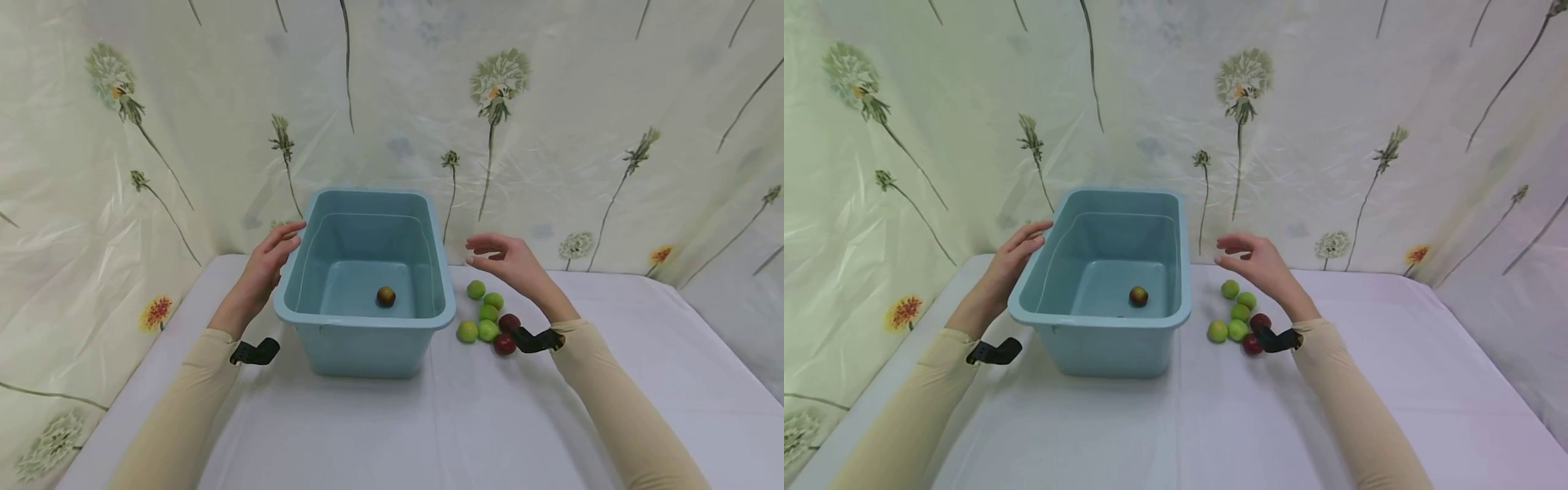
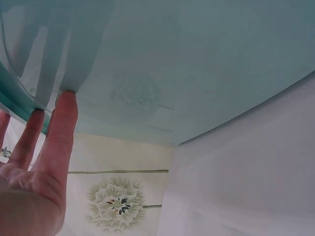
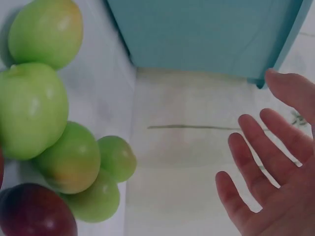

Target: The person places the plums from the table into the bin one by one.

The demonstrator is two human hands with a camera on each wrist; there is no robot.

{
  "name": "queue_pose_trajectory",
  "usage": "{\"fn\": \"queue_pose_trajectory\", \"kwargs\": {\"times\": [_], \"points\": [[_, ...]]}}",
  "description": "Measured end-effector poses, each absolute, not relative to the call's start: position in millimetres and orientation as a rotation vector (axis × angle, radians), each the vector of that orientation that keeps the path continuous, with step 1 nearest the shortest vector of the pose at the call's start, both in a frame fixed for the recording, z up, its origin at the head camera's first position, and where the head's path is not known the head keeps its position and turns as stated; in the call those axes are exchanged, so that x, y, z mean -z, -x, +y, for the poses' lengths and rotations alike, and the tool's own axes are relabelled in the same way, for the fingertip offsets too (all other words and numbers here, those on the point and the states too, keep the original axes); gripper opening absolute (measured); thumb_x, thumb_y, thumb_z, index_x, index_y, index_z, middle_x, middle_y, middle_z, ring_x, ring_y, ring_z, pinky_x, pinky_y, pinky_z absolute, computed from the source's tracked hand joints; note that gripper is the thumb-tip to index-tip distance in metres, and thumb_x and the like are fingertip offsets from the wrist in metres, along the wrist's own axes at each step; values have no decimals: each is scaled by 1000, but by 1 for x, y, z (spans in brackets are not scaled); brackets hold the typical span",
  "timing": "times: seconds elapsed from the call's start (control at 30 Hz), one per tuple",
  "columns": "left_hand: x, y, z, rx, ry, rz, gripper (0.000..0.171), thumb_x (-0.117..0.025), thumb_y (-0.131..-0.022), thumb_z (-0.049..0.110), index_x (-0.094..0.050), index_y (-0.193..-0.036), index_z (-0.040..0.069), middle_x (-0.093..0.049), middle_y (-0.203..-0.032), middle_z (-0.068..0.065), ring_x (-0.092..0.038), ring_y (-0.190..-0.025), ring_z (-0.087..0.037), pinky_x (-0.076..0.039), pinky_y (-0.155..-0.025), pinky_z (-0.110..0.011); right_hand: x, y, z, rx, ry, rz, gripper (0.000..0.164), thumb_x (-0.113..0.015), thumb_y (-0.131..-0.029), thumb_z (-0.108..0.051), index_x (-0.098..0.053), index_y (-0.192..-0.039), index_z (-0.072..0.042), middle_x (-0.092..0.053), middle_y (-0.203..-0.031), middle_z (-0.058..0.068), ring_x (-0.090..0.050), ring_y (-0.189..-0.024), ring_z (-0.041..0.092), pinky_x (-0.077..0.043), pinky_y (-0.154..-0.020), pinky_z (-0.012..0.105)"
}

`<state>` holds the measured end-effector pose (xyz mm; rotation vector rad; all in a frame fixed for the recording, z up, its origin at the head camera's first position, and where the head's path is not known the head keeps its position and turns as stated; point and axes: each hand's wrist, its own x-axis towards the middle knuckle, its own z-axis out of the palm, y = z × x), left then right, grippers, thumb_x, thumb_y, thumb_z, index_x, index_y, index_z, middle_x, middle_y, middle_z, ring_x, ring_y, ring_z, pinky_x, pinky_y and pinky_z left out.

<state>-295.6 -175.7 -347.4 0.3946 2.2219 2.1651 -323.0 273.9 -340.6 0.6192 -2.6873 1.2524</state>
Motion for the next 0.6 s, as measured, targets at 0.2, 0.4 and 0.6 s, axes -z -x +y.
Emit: {"fn": "queue_pose_trajectory", "kwargs": {"times": [0.2,0.4,0.6], "points": [[346,296,-176,-2180,-396,2208,48,-52,-101,43,-47,-145,25,-43,-141,-5,-50,-124,-25,-52,-79,-29,340,318,278,-1257,-644,-2737,44,-67,-95,-23,-57,-133,-2,-59,-130,18,-55,-120,35,-44,-97,51],[348,297,-177,-2191,-396,2204,48,-53,-100,44,-48,-144,26,-44,-141,-6,-49,-124,-26,-52,-79,-30,332,306,274,-1262,-627,-2799,42,-65,-95,-12,-55,-132,6,-58,-128,24,-52,-120,42,-43,-97,55],[350,297,-177,-2193,-398,2197,47,-54,-100,43,-49,-144,26,-44,-141,-7,-48,-124,-27,-51,-81,-30,358,322,292,-1223,-602,-2848,42,-67,-95,-22,-58,-131,-1,-61,-127,17,-54,-121,35,-43,-98,51]]}}
